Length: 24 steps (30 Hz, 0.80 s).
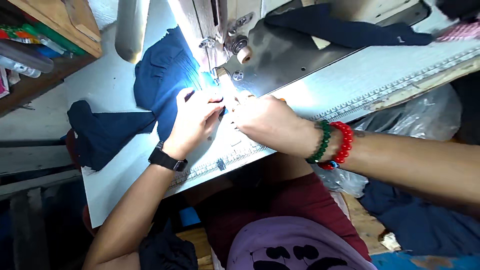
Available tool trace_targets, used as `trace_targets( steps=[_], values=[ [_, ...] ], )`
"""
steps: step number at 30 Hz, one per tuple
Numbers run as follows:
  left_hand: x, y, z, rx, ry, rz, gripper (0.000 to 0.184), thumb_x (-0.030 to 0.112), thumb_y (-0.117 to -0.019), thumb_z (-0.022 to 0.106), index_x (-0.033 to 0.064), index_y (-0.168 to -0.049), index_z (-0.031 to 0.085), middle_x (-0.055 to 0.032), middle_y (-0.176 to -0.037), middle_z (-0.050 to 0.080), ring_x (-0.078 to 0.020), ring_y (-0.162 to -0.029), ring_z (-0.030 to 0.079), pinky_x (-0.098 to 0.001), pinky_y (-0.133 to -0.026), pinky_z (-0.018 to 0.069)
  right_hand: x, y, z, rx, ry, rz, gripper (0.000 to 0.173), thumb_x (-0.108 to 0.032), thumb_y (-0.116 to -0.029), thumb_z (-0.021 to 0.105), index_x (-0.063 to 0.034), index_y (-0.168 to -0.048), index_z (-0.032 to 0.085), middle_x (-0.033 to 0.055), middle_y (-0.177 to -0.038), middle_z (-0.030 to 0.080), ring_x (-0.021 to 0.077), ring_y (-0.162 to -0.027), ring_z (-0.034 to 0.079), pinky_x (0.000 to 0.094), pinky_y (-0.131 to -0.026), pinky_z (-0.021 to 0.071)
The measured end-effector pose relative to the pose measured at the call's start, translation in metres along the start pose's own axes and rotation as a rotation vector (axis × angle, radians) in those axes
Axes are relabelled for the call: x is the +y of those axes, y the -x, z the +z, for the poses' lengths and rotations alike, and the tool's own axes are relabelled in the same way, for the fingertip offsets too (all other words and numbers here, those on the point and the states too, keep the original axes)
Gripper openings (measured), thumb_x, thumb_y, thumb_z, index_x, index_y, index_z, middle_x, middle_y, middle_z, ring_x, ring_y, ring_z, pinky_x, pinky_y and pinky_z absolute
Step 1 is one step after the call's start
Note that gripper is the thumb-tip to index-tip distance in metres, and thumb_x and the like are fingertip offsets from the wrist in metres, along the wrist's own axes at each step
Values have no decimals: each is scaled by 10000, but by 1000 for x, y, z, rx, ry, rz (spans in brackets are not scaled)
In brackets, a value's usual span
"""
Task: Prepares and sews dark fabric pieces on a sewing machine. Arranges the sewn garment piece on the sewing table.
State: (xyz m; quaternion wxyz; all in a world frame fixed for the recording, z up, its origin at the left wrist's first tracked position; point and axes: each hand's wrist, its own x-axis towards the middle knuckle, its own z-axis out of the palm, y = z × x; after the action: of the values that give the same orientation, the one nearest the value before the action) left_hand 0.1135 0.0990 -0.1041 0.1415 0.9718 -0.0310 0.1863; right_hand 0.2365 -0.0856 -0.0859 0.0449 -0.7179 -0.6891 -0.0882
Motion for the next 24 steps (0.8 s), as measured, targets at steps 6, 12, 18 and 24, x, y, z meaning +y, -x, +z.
trace_targets(
  steps=[6,12,18,24],
  values=[
    [-35,-17,0,15,-1,24,223,154,-1010,588,103,-1114,779,-65,-1227,714,-193,-1211,622,-529,-1146,284,17,-34,-7,-155,-146,187,286,-18,-979,556,9,-1256,626,227,-1118,642,385,-873,671,469,-630,528],
    [-48,-25,-1,19,-8,33,226,134,-1002,589,106,-1114,783,-61,-1228,714,-199,-1194,623,-516,-1135,297,77,69,-4,279,-199,277,365,-86,-973,586,-110,-1330,664,186,-1338,623,398,-1078,674,575,-767,569],
    [-49,-25,0,47,28,21,213,137,-995,606,103,-1097,790,-74,-1204,719,-200,-1188,623,-513,-1132,295,184,123,-27,364,-108,737,431,-239,-1092,407,-32,-1456,509,335,-1459,482,603,-1168,566,766,-870,440],
    [-54,-26,3,76,46,6,208,160,-994,618,110,-1088,797,-66,-1197,722,-189,-1185,624,-517,-1126,307,180,136,13,500,-118,732,372,-178,-1073,454,7,-1371,576,307,-1407,535,537,-1218,567,693,-936,461]
  ],
)
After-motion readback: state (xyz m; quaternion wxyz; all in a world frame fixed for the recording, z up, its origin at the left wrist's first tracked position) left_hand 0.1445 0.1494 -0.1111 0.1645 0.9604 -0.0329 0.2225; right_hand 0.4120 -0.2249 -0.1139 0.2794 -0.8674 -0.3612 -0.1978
